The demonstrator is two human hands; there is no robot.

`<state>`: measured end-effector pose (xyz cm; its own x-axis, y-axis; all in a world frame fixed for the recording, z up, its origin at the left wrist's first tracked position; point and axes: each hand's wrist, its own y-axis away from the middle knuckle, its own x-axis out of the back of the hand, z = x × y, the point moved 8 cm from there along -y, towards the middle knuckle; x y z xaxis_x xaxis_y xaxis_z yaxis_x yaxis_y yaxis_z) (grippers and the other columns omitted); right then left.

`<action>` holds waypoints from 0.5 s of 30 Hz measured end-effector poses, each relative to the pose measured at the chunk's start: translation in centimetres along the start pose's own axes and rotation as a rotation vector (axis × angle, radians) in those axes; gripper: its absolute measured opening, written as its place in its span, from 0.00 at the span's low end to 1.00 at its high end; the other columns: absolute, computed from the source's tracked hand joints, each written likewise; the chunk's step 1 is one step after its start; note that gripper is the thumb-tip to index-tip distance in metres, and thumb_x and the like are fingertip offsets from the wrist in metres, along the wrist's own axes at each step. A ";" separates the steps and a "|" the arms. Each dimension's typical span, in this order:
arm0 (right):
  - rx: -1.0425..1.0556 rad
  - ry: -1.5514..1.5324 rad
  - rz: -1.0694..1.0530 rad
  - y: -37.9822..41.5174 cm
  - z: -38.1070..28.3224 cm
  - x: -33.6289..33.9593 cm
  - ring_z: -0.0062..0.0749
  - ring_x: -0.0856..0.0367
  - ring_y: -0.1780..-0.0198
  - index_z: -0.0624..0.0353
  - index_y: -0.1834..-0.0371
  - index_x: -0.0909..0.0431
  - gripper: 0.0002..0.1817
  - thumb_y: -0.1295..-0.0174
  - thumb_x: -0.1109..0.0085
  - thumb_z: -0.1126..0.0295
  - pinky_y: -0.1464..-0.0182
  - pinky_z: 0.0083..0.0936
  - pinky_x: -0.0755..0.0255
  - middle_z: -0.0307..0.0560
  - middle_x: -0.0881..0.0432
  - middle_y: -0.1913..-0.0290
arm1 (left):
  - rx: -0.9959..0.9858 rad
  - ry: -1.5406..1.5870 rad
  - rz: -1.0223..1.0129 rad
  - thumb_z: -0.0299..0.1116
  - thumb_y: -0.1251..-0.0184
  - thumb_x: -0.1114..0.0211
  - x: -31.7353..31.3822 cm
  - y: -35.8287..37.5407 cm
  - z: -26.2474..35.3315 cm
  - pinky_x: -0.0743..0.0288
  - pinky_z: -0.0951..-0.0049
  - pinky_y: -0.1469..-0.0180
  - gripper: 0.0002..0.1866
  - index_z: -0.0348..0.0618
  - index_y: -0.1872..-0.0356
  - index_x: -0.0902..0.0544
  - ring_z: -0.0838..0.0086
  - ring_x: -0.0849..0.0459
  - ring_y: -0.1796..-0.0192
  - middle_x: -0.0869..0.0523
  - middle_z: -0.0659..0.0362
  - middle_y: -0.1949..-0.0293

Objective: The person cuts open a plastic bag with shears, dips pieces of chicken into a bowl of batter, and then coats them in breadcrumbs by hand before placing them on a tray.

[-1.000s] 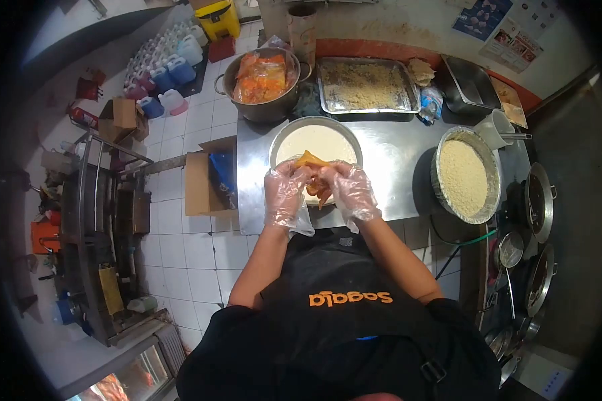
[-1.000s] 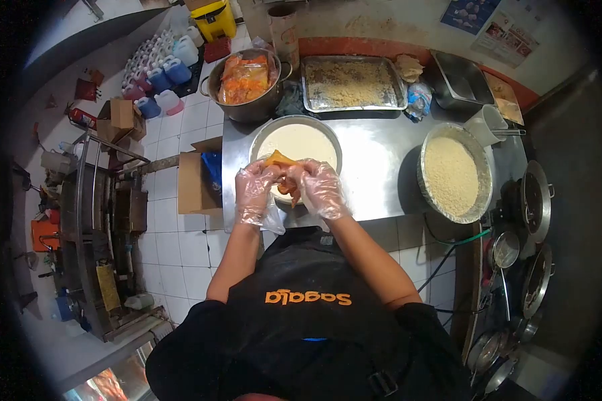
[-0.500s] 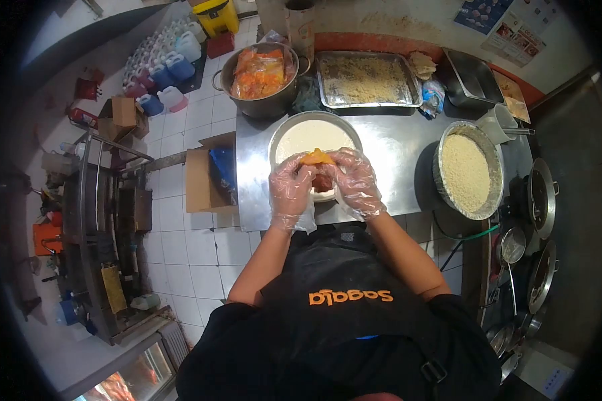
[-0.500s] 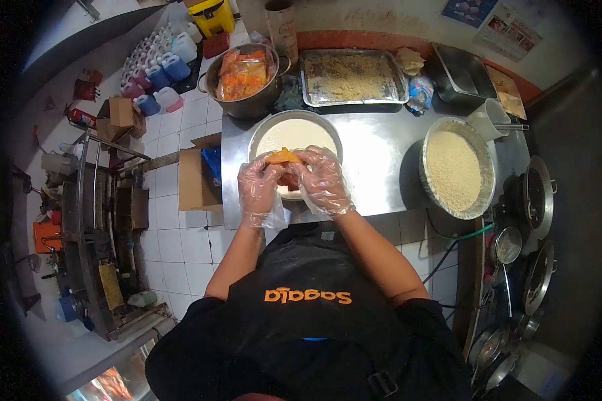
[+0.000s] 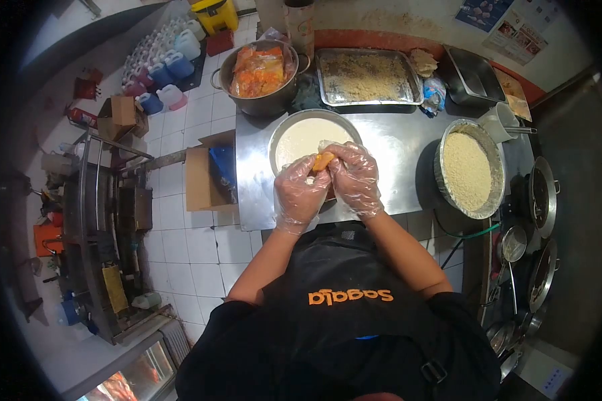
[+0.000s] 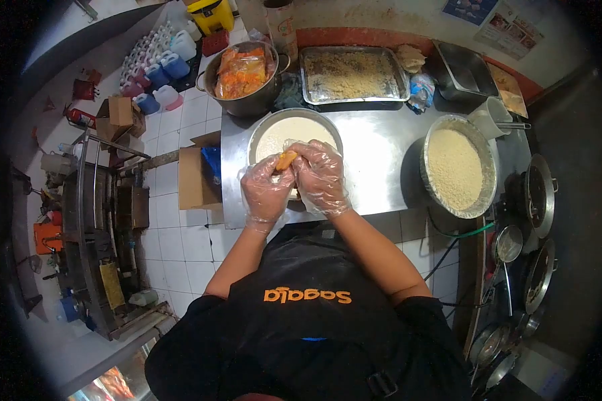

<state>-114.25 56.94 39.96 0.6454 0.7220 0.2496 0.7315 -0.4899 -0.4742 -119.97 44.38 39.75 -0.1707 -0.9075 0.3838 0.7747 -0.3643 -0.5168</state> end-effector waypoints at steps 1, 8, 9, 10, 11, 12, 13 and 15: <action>-0.040 0.039 -0.016 0.0 0.0 0.0 0.40 0.21 0.67 0.62 0.63 0.17 0.09 0.46 0.42 0.81 0.61 0.30 0.28 0.51 0.20 0.69 | 0.002 0.000 0.000 0.23 0.51 0.32 0.0 0.1 0.1 0.21 0.66 0.64 0.12 0.32 0.63 0.17 0.59 0.15 0.69 0.14 0.48 0.69; -0.206 -0.139 -0.069 0.6 2.8 -0.8 0.31 0.20 0.67 0.63 0.62 0.17 0.07 0.38 0.44 0.74 0.58 0.27 0.27 0.48 0.18 0.67 | 0.270 0.183 -0.075 0.24 0.44 0.35 -1.5 0.5 -2.0 0.22 0.75 0.65 0.11 0.31 0.60 0.15 0.77 0.15 0.70 0.13 0.54 0.73; -0.207 -0.139 -0.070 0.4 2.8 -0.6 0.31 0.20 0.67 0.63 0.62 0.17 0.07 0.38 0.44 0.74 0.58 0.27 0.27 0.48 0.18 0.67 | 0.346 0.208 -0.085 0.24 0.43 0.36 -1.8 0.7 -2.6 0.22 0.76 0.65 0.11 0.32 0.59 0.15 0.79 0.16 0.70 0.13 0.55 0.73; -0.389 -0.130 -0.135 0.4 4.1 -0.9 0.33 0.21 0.68 0.64 0.64 0.18 0.06 0.37 0.45 0.75 0.61 0.29 0.28 0.49 0.20 0.69 | 0.347 0.208 -0.084 0.24 0.43 0.36 -1.9 0.9 -3.0 0.22 0.76 0.65 0.11 0.32 0.59 0.15 0.79 0.16 0.70 0.13 0.55 0.73; -0.569 -0.119 -0.201 0.6 5.3 -1.2 0.36 0.23 0.69 0.66 0.66 0.18 0.06 0.37 0.45 0.76 0.64 0.30 0.29 0.50 0.21 0.70 | 0.343 0.218 -0.118 0.24 0.44 0.36 -2.4 1.2 -3.6 0.23 0.76 0.66 0.11 0.32 0.59 0.15 0.78 0.17 0.71 0.13 0.55 0.73; -0.567 -0.119 -0.204 0.2 5.1 -1.3 0.36 0.23 0.69 0.66 0.66 0.18 0.06 0.37 0.45 0.76 0.64 0.30 0.29 0.50 0.21 0.70 | 0.339 0.228 -0.152 0.23 0.45 0.37 -3.0 1.5 -4.2 0.23 0.76 0.66 0.12 0.32 0.59 0.15 0.77 0.17 0.72 0.13 0.55 0.74; -0.529 -0.032 -0.222 -0.2 4.7 -1.4 0.35 0.22 0.69 0.66 0.64 0.19 0.06 0.37 0.43 0.74 0.64 0.30 0.28 0.49 0.20 0.68 | 0.338 0.227 -0.151 0.23 0.45 0.37 -3.2 1.7 -5.0 0.23 0.76 0.66 0.12 0.32 0.59 0.15 0.77 0.17 0.72 0.13 0.55 0.74; -0.495 0.054 -0.237 -0.1 5.1 -1.5 0.34 0.22 0.68 0.66 0.62 0.19 0.08 0.37 0.41 0.72 0.63 0.30 0.27 0.49 0.19 0.66 | 0.473 0.423 -0.055 0.24 0.43 0.36 -3.2 2.3 -7.4 0.23 0.78 0.66 0.11 0.30 0.59 0.16 0.78 0.17 0.72 0.14 0.57 0.75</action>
<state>-116.45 58.39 35.30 0.4515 0.8205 0.3506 0.8657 -0.4980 0.0507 -122.14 44.87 31.65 -0.3689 -0.9294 0.0147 0.9265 -0.3689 -0.0745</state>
